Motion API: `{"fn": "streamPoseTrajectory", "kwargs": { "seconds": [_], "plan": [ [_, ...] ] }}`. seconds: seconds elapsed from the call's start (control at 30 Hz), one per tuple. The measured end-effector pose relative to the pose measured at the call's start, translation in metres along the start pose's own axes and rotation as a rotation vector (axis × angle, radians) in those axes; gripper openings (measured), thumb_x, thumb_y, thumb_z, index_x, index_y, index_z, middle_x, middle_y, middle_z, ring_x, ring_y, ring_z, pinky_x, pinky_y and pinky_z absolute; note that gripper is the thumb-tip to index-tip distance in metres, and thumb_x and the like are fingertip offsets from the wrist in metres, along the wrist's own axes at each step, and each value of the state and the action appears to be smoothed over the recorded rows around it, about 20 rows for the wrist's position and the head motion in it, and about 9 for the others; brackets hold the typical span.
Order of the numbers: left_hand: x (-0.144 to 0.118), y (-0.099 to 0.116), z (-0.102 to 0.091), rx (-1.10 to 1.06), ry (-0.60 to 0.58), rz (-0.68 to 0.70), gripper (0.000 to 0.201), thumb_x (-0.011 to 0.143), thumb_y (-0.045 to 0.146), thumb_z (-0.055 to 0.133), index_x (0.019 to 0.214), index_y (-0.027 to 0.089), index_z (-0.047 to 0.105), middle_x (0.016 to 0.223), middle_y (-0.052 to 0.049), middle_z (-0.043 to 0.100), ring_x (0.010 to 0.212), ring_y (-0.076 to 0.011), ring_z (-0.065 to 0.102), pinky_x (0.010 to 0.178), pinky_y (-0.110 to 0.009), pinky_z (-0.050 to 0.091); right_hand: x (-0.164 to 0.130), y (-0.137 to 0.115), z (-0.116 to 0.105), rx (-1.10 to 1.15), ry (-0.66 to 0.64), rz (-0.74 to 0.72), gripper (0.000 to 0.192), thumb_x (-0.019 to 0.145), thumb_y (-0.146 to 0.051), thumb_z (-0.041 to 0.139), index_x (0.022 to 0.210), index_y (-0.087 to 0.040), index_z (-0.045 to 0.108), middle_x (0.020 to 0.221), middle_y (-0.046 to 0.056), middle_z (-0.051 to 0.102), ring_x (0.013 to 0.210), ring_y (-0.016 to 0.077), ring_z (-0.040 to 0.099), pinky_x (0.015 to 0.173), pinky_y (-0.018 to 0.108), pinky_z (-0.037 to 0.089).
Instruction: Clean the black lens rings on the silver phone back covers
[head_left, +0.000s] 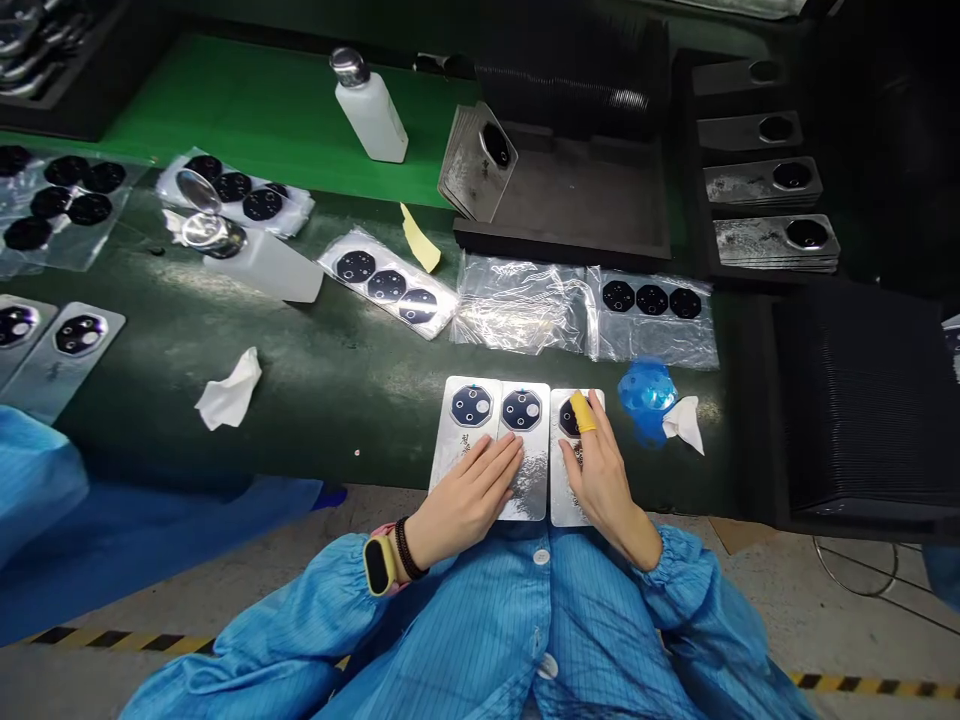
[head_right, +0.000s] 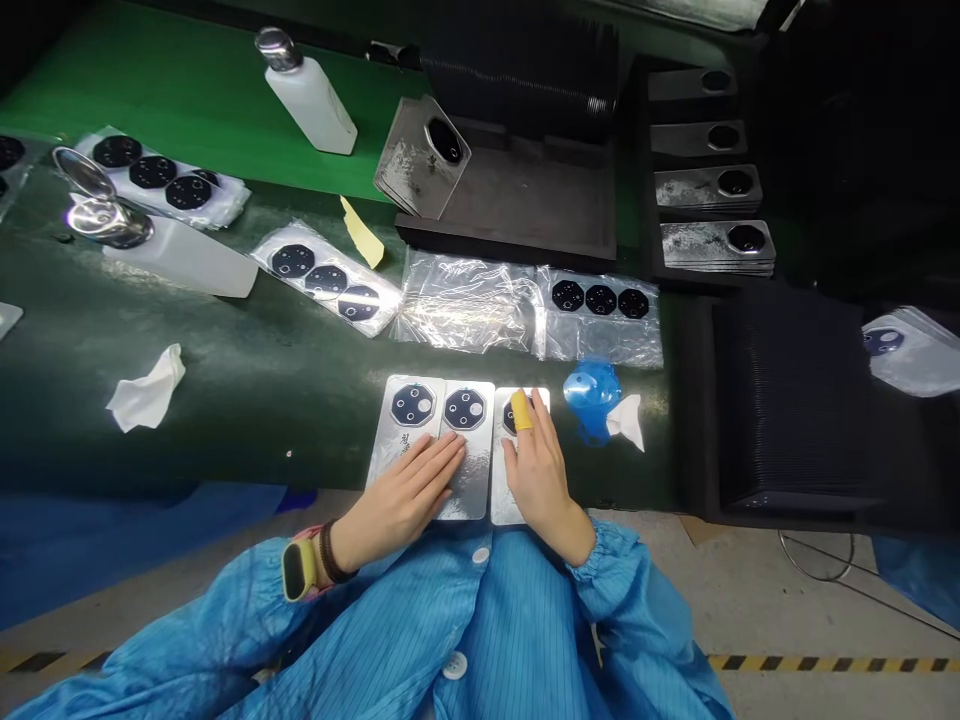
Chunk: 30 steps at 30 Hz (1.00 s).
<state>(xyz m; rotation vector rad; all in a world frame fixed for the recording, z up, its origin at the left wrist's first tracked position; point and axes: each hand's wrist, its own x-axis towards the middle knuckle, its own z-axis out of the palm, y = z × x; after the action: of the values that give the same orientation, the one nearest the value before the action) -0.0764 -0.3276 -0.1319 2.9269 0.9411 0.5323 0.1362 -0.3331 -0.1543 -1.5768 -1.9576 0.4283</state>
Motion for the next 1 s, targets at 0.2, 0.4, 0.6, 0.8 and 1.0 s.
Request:
{"fn": "streamPoseTrajectory", "kwargs": {
  "seconds": [0.2,0.4,0.6,0.8,1.0],
  "plan": [
    [-0.004,0.002,0.005,-0.021,-0.005,-0.108,0.041,0.101,0.017,0.033,0.139,0.007,0.047,0.126,-0.017,0.067,0.123,-0.0261,0.061,0.119,-0.058,0.026,-0.002,0.0,0.004,-0.042,0.032,-0.002,0.066,0.098,-0.019,0.039,0.157,-0.024,0.011,0.151,0.013,0.046,0.142,0.027,0.04,0.114,0.049,0.043],
    [-0.002,-0.002,0.002,-0.056,-0.034,-0.104,0.04,0.102,0.02,0.033,0.134,0.009,0.053,0.127,-0.017,0.067,0.122,-0.026,0.063,0.119,-0.065,0.013,0.011,0.0,0.004,-0.008,-0.028,-0.001,0.057,0.098,-0.022,0.039,0.154,-0.019,0.027,0.148,0.016,0.049,0.143,0.0273,0.039,0.115,0.049,0.042],
    [0.0,-0.006,0.004,-0.095,-0.07,-0.068,0.041,0.101,0.017,0.032,0.137,0.011,0.051,0.129,-0.015,0.066,0.125,-0.0253,0.06,0.12,-0.065,0.011,0.012,0.001,0.002,0.005,-0.023,0.021,0.052,0.098,-0.023,0.037,0.15,-0.016,0.036,0.147,0.018,0.049,0.143,0.0282,0.039,0.115,0.051,0.041],
    [-0.003,-0.011,-0.001,-0.06,-0.053,-0.012,0.041,0.099,0.012,0.038,0.138,0.01,0.049,0.131,-0.016,0.064,0.13,-0.0254,0.056,0.117,-0.055,0.035,0.02,0.004,-0.023,0.1,0.016,0.065,0.045,0.096,-0.027,0.043,0.141,-0.023,0.046,0.138,0.01,0.059,0.135,0.0243,0.05,0.11,0.046,0.047],
    [0.008,-0.013,-0.024,-0.051,-0.08,0.082,0.036,0.099,0.014,0.04,0.132,0.007,0.054,0.128,-0.016,0.066,0.128,-0.0255,0.058,0.113,-0.049,0.042,0.063,0.028,-0.062,0.046,0.007,0.024,0.005,0.088,-0.023,0.055,0.084,-0.023,0.058,0.082,0.003,0.069,0.078,0.0196,0.067,0.072,0.033,0.056]
  ]
}}
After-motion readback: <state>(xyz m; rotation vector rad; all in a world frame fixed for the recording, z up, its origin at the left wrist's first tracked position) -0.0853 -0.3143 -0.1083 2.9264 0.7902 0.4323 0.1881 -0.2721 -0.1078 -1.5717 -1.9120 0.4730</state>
